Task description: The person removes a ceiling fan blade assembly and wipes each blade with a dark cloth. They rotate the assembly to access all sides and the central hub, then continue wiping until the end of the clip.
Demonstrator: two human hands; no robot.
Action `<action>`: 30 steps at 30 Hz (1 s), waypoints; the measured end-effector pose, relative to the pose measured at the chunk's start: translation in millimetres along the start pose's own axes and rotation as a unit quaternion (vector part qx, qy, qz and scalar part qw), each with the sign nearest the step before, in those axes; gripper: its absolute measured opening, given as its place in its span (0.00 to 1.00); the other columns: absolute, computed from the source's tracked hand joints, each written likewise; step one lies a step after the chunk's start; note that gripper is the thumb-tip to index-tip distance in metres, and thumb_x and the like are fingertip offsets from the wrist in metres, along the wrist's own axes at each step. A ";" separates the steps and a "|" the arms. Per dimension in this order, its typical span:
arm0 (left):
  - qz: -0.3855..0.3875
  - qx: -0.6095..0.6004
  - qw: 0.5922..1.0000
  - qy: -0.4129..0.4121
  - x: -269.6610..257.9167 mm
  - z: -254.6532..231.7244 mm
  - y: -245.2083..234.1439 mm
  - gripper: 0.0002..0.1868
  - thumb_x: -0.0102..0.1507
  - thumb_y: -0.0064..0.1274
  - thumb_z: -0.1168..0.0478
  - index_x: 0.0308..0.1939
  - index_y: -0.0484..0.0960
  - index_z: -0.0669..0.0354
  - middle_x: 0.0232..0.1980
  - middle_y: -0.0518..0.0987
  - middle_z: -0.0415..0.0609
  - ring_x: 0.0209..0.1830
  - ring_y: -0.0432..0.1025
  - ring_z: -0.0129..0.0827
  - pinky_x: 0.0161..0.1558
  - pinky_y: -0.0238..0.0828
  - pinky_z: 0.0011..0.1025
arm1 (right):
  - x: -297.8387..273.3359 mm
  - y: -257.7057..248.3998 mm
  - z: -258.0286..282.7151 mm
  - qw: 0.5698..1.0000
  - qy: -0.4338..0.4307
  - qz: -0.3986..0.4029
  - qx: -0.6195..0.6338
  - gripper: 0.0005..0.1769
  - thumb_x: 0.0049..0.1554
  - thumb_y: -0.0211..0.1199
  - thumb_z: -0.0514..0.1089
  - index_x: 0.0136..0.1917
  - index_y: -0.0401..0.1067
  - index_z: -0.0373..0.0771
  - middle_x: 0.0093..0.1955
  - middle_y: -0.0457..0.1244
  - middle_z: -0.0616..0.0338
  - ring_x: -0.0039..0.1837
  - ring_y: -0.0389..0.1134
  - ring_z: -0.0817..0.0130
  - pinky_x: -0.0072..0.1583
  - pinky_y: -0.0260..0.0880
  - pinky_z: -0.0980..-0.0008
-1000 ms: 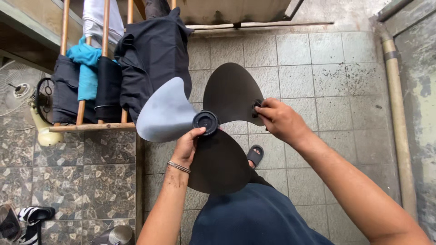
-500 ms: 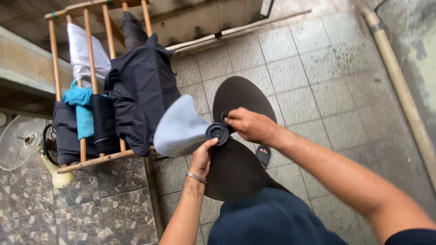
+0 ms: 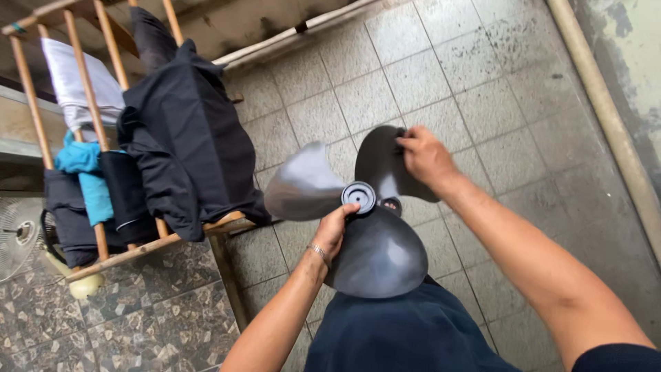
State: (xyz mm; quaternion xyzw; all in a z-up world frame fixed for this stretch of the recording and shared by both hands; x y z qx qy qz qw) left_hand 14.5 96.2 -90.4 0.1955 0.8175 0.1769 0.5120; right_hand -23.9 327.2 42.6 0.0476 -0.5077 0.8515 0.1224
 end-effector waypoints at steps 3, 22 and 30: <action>-0.032 0.075 0.996 0.028 4.4 -4.9 17.8 0.15 0.57 0.56 0.59 0.44 0.81 0.66 0.43 0.81 0.47 0.43 0.72 0.27 0.48 0.64 0.26 | -22.1 15.8 38.0 0.976 -0.125 0.051 0.173 0.12 0.47 0.59 0.32 0.45 0.75 0.37 0.45 0.66 0.51 0.49 0.69 0.55 0.51 0.70 0.64; 0.073 0.067 0.994 0.034 28.6 -24.2 12.2 0.17 0.56 0.56 0.59 0.45 0.82 0.67 0.45 0.81 0.48 0.44 0.74 0.28 0.51 0.69 0.26 | 2.5 -28.8 63.4 0.980 -0.184 0.035 0.061 0.08 0.47 0.59 0.31 0.42 0.74 0.36 0.45 0.65 0.51 0.50 0.68 0.54 0.53 0.70 0.61; 0.064 0.045 0.993 0.093 12.5 -56.3 21.5 0.19 0.55 0.57 0.59 0.47 0.81 0.67 0.46 0.81 0.48 0.45 0.74 0.30 0.52 0.69 0.28 | 36.6 -22.7 78.6 0.985 -0.103 -0.012 0.136 0.05 0.51 0.62 0.31 0.43 0.74 0.33 0.44 0.66 0.51 0.47 0.69 0.56 0.50 0.70 0.65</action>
Point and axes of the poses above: each hand's wrist, its own x-axis towards the middle knuckle, its own y-axis out of the palm, z = x × y, the point moved 7 cm from there along x, towards the middle knuckle
